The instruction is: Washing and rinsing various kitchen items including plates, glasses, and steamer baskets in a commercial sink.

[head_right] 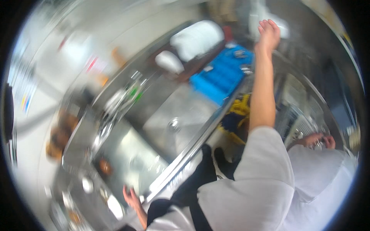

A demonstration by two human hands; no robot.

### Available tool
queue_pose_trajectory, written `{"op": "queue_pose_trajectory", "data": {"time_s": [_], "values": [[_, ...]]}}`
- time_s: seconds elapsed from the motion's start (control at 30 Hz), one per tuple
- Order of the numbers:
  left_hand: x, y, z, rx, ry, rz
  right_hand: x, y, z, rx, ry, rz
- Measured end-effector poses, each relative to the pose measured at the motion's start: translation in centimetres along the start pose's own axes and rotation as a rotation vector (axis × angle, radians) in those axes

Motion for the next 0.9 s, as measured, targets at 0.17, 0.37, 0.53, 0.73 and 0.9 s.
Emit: {"op": "queue_pose_trajectory", "data": {"time_s": [0.17,0.37,0.53,0.73,0.9], "values": [[-1.3,9.7,2.3,0.024,0.011,0.297,-14.2,-12.0,65.0,-1.840,-0.860,-0.223],[-8.5,31.5,13.6,0.523,0.186,0.410,4.4,1.2,91.6,-1.536,-1.180,0.613],[-13.4,38.1,10.3,0.638,0.224,0.276,3.2,-5.1,101.9,-1.143,-1.997,0.294],[-17.1,38.9,-4.4,0.199,0.170,0.286,-6.0,-23.1,92.5,-1.383,-1.101,0.160],[-25.1,26.4,-16.8,-0.551,0.569,-0.067,14.7,-3.4,87.2,-1.034,-0.929,0.882]]}}
Point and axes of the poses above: each hand's wrist, its own z-axis away from the middle knuckle, its own y-axis out of the back of the hand, x = y × z, the point moved 9 cm from there along -z, towards the middle knuckle, and after that the axes turned 6 degrees about y, right-handed, at the moved point
